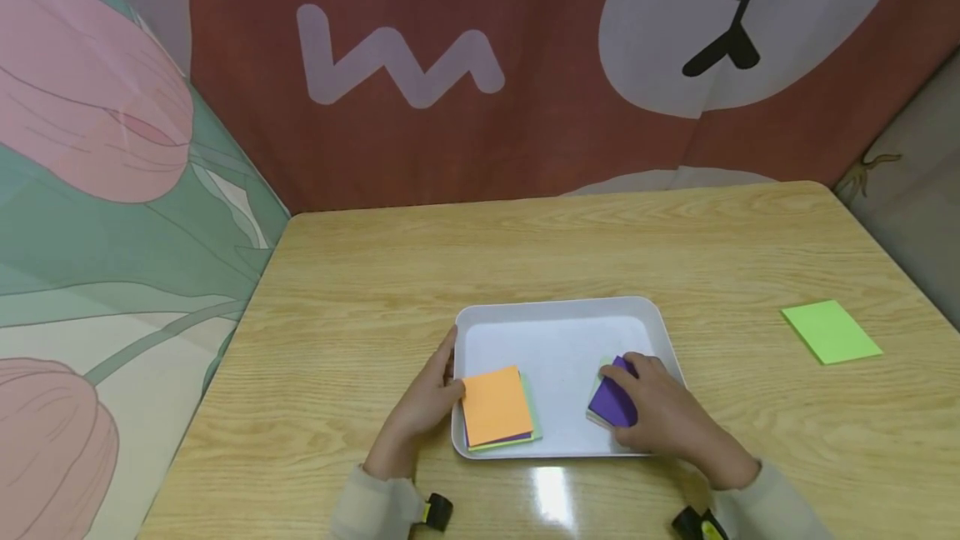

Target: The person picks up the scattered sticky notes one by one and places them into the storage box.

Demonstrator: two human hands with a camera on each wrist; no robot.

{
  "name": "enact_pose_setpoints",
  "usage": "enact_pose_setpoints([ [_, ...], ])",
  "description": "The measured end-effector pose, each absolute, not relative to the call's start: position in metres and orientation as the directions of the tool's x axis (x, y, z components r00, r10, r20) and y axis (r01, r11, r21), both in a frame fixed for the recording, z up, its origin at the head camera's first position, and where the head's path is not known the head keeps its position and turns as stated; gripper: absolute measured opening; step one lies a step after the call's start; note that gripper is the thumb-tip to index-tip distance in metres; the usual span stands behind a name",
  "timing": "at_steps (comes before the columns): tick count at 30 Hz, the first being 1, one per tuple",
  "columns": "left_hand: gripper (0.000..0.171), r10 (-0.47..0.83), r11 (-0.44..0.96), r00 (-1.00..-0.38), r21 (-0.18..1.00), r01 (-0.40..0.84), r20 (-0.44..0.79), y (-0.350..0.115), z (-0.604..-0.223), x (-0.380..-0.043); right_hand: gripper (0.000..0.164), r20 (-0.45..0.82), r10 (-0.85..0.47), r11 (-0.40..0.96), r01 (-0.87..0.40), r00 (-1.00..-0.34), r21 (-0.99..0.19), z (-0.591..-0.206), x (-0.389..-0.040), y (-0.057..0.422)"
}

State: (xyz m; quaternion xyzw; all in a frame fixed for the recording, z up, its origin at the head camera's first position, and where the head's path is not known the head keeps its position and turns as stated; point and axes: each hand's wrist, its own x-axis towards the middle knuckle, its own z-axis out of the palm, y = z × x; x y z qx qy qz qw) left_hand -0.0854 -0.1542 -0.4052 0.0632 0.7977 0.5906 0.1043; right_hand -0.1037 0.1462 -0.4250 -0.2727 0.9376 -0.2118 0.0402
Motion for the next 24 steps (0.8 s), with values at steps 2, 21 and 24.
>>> enact_pose_setpoints([
  [2,0.074,0.222,0.299,-0.971,0.954,-0.021,-0.091,-0.1542,-0.405,-0.0856,0.068,0.034,-0.529,0.761,-0.492,-0.848,-0.422,-0.4256,-0.1041,0.1464],
  [21,0.073,0.221,0.299,-0.97,0.954,-0.031,-0.101,-0.1544,-0.4057,-0.0859,0.068,0.01,-0.53,0.765,-0.483,-0.848,-0.426,-0.4277,-0.1064,0.1461],
  [24,0.074,0.223,0.3,-0.97,0.954,-0.028,-0.098,-0.1546,-0.4062,-0.0862,0.068,0.003,-0.532,0.767,-0.483,-0.847,-0.422,-0.4275,-0.1065,0.1463],
])
